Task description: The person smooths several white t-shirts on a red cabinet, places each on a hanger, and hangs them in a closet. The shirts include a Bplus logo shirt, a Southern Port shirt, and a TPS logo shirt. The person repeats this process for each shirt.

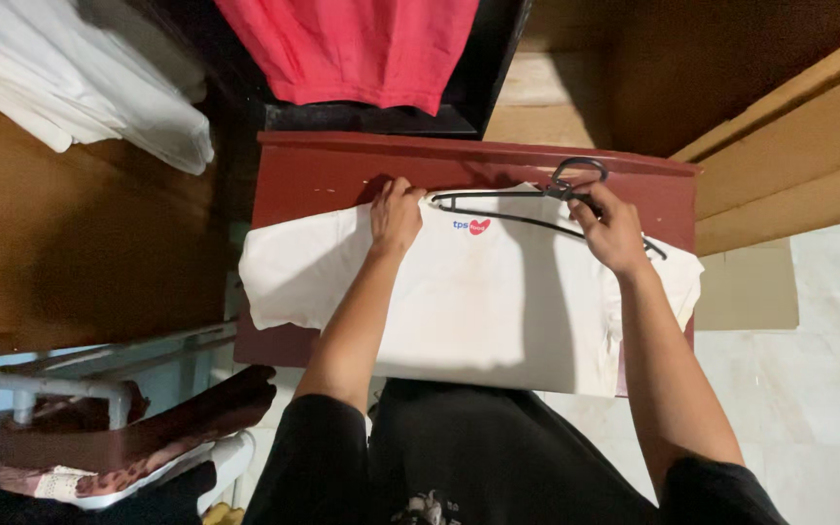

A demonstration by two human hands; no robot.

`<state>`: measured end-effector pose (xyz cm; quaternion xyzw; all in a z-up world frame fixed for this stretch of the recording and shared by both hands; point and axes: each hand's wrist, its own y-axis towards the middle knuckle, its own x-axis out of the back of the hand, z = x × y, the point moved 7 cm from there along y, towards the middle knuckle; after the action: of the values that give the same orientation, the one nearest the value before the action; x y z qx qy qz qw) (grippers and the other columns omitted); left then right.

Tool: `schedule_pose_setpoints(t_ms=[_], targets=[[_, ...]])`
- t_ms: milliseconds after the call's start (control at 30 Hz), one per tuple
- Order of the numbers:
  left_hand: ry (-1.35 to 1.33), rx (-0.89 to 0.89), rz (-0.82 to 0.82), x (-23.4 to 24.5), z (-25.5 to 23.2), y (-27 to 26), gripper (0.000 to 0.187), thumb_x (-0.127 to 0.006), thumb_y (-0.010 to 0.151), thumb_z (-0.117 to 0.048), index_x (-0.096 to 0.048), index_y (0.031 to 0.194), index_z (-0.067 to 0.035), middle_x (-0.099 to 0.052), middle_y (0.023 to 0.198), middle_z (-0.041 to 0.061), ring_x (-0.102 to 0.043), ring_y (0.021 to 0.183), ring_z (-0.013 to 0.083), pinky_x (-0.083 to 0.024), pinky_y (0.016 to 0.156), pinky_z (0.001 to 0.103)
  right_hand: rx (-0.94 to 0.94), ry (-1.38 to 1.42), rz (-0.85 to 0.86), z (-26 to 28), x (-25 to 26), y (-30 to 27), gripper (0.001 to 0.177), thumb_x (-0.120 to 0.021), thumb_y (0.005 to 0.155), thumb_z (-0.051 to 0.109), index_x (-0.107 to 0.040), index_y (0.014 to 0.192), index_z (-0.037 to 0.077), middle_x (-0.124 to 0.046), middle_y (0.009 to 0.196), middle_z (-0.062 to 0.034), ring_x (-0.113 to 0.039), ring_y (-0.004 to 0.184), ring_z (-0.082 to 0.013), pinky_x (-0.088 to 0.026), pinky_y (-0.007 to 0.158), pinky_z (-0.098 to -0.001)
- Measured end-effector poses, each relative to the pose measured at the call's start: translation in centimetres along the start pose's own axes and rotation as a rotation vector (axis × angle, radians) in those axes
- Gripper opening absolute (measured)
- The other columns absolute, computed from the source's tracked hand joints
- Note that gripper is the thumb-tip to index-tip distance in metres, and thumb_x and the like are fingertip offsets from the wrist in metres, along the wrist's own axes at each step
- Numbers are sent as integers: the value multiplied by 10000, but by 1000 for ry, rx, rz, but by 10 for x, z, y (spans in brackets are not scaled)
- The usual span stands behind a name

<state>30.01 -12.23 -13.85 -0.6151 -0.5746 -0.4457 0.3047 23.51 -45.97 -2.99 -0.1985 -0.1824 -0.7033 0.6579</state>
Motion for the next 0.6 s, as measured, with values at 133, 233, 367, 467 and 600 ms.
schedule_pose_setpoints(t_ms=[133, 233, 367, 467, 600], targets=[[-135, -47, -160, 21, -10, -27, 202, -673, 863, 10, -760, 998, -113, -607, 1160, 81, -628, 1095, 303, -533, 928, 433, 177, -139, -67, 24, 4, -8, 128, -702, 993, 94, -720, 1100, 27, -705, 940, -149, -679, 815, -212, -527, 755, -333], [-226, -87, -321, 37, -18, -52, 176, -699, 826, 40, -730, 952, -78, -604, 1236, 98, -645, 1103, 309, -557, 884, 419, 216, -97, -48, 29, 4, -12, 134, -696, 957, 124, -723, 1067, 54, -678, 927, -116, -648, 794, -243, -532, 643, -340], [-372, -45, -347, 37, -15, -75, 171, -697, 838, 37, -712, 975, -64, -585, 1287, 90, -678, 1093, 273, -579, 876, 387, 288, -277, -17, 31, -3, -20, 109, -735, 962, 174, -734, 1013, 79, -617, 817, -96, -571, 771, -271, -428, 783, -407], [-350, -11, -344, 34, -13, -78, 136, -733, 847, 9, -725, 950, -79, -605, 1230, 59, -686, 1046, 269, -570, 860, 387, 320, -336, 30, 32, -9, -20, 112, -734, 976, 195, -701, 965, 88, -606, 788, -59, -552, 810, -246, -383, 879, -393], [-358, 39, -333, 34, -11, -75, 106, -735, 863, 0, -716, 941, -70, -614, 1196, 50, -692, 1000, 253, -573, 830, 377, 365, -398, 57, 40, -15, -18, 69, -721, 958, 175, -718, 959, 107, -623, 789, -41, -547, 823, -231, -338, 872, -376]])
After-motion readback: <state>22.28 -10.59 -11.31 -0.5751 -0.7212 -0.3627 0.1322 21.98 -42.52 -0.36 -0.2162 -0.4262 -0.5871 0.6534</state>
